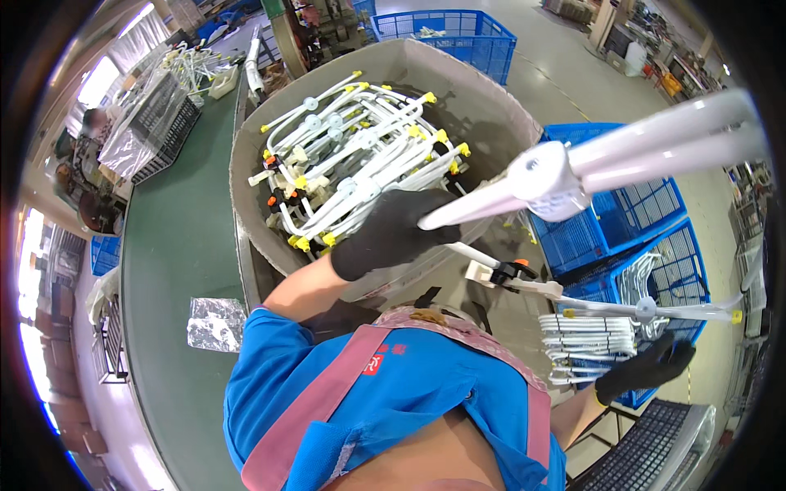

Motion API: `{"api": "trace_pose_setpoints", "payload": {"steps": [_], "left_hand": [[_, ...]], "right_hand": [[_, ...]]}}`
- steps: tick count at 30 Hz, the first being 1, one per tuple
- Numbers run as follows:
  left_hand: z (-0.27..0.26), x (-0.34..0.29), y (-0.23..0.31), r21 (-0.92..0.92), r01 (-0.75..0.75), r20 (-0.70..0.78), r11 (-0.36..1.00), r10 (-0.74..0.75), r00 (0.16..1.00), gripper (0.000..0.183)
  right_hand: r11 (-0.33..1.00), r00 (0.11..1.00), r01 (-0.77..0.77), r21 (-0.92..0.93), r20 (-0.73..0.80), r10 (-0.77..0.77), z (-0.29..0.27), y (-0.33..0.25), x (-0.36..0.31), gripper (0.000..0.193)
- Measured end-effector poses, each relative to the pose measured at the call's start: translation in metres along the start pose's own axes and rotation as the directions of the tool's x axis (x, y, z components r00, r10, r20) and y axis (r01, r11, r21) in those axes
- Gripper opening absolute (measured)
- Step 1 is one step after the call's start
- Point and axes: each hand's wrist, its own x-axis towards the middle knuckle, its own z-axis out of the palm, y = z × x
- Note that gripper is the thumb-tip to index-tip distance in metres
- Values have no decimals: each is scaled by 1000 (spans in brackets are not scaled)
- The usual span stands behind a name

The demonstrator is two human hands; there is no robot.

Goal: The person repeatedly picks white plastic hanger frames from a blue crate, attaches small light-blue plastic clips to the ends, and places the assembled hangers into a large bin. The process is repeated continuously throughout the clip.

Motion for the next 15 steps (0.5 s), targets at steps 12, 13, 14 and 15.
{"api": "trace_pose_setpoints", "payload": {"steps": [12,13,14,15], "left_hand": [[-179,36,28,245,207,-338,947,-117,934,32],[-196,41,35,471,390,-403,791,-200,893,32],[-197,44,33,661,290,-500,692,118,858,35],[-196,42,31,782,347,-562,517,346,751,38]], "right_hand": [[171,446,-864,474,877,-178,200,-25,-8,28],[161,428,-878,451,890,-158,209,-46,-16,23],[21,354,-932,362,920,-171,216,-66,-21,20],[42,328,-938,345,919,-218,221,-83,-28,19]]}}
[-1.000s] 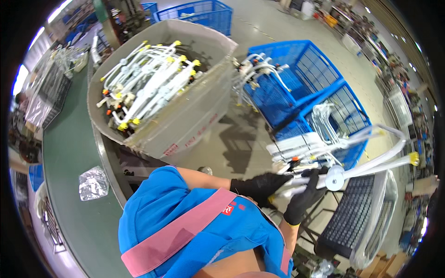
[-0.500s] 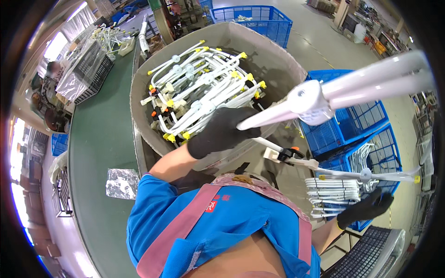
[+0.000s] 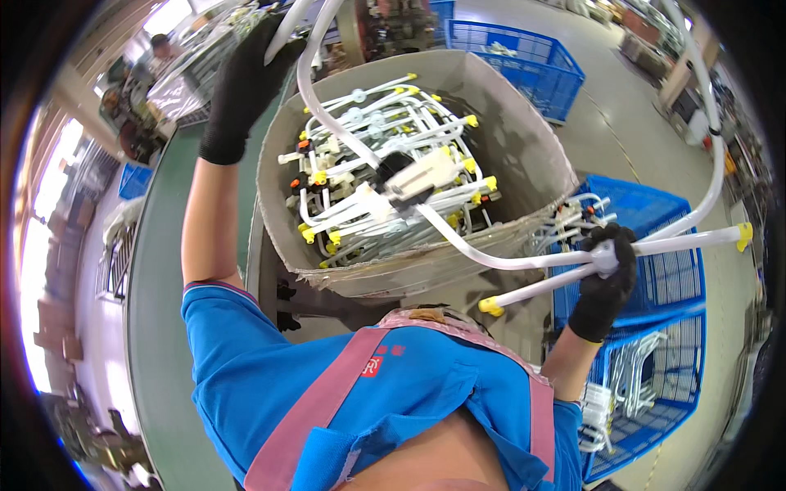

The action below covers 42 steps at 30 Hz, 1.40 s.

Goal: The person repeatedly picks white plastic hanger frames from a blue crate, attaches small light-blue plastic clips to the ends, and places the assembled hangers into a large bin. The process is repeated continuously throughout the clip.

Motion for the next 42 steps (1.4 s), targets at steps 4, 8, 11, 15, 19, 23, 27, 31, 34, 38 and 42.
{"api": "trace_pose_setpoints", "payload": {"steps": [4,8,11,15,19,23,27,31,34,38,42], "left_hand": [[8,-62,22,345,77,-183,935,-13,983,45],[45,-108,34,103,522,515,847,-494,700,75],[70,-132,32,-145,319,275,937,-272,922,96],[97,-124,-20,-356,578,24,734,-611,791,48],[101,-142,-88,-928,351,184,121,-671,718,23],[113,-174,-149,-968,234,243,-88,-547,801,28],[140,-207,-192,-841,319,506,-437,-428,748,29],[177,-241,-212,-662,271,730,-699,-517,448,39],[185,-280,-217,-504,314,842,-804,-378,385,55],[160,-322,-220,-551,664,779,-505,-596,194,50],[160,-298,-208,-198,797,269,570,-751,604,46]], "right_hand": [[997,999,-41,59,-18,42,46,31,22,21],[950,953,265,-166,193,-232,80,64,33,20],[930,917,341,-138,266,-297,110,85,41,30],[990,981,128,65,136,-136,153,110,41,27],[944,973,-226,240,100,207,188,137,30,17],[840,899,-432,329,79,431,198,175,16,12],[675,778,-599,431,113,618,178,231,19,12],[617,678,-681,393,19,735,156,288,12,14],[637,634,-669,383,-154,758,150,316,-1,18],[693,699,-651,310,-113,706,145,325,-14,14],[612,622,-733,297,-71,780,144,318,-36,12]]}}
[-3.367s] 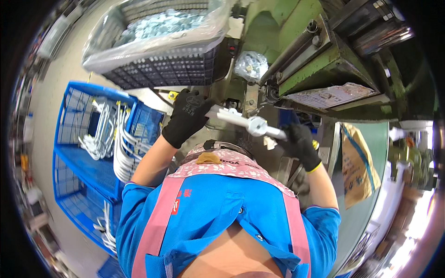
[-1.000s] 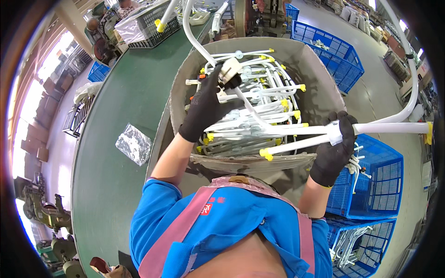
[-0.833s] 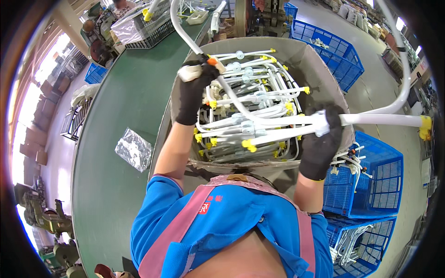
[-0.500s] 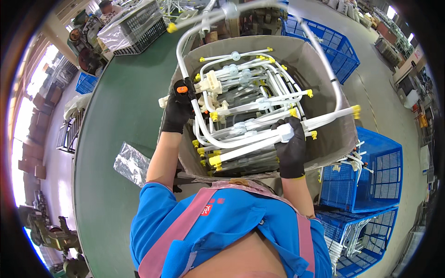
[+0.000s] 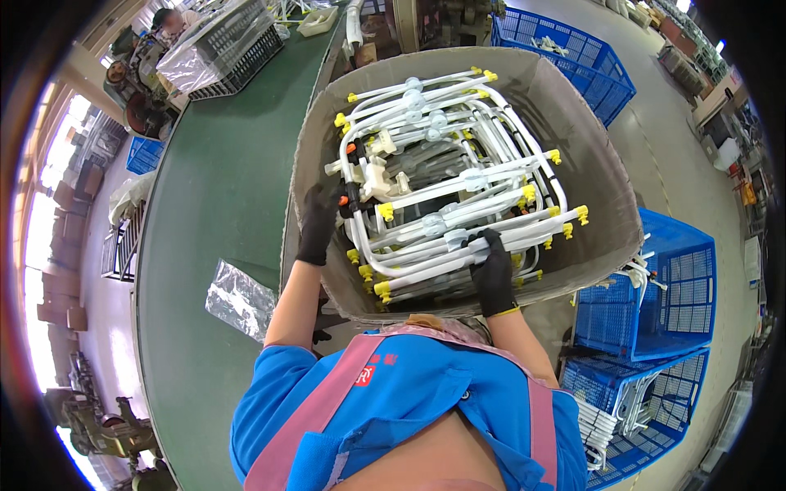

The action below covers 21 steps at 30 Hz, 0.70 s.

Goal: The person repeatedly picks white plastic hanger frames from a blue crate, attaches small light-blue plastic clips to the ends, and places the assembled hangers into a large bin. The process is repeated continuously throughout the clip.

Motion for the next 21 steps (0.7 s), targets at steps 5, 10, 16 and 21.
{"api": "trace_pose_setpoints", "payload": {"steps": [5,10,16,21], "left_hand": [[62,7,71,435,-434,339,789,303,891,48],[71,12,92,579,-549,657,602,53,752,45],[80,10,82,468,-597,716,652,116,689,46],[70,14,93,375,-582,736,722,149,660,49]], "right_hand": [[995,995,44,-85,90,-37,7,18,-17,21],[810,963,237,-537,239,-123,1,11,-36,27],[852,990,-54,-520,87,115,-4,-1,-64,31],[827,955,176,-534,296,-12,-34,-57,-126,35]]}}
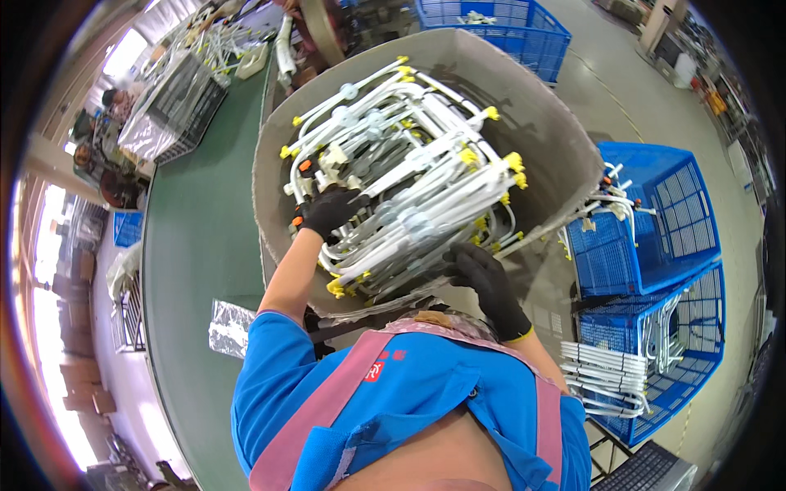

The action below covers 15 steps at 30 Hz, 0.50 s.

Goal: The person repeatedly picks white plastic hanger frames from a blue crate, attaches small light-blue plastic clips to the ends, and places the assembled hangers into a large bin. The process is repeated continuously throughout the clip.

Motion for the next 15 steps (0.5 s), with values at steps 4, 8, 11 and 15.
{"api": "trace_pose_setpoints", "payload": {"steps": [4,8,11,15], "left_hand": [[-26,0,81,397,-139,-347,907,288,893,45],[-17,-20,290,-394,-693,-217,604,672,708,25],[28,-88,467,-687,-688,-279,-234,959,-47,24],[80,-197,615,-828,-497,-57,-259,921,-386,24]], "right_hand": [[983,994,-41,-176,-103,23,-66,3,-62,33],[595,981,-125,-794,-187,-43,-145,65,-116,29],[237,974,-206,-949,-223,-46,-201,110,-148,29],[76,830,-552,-830,-556,-43,-268,132,-188,30]]}}
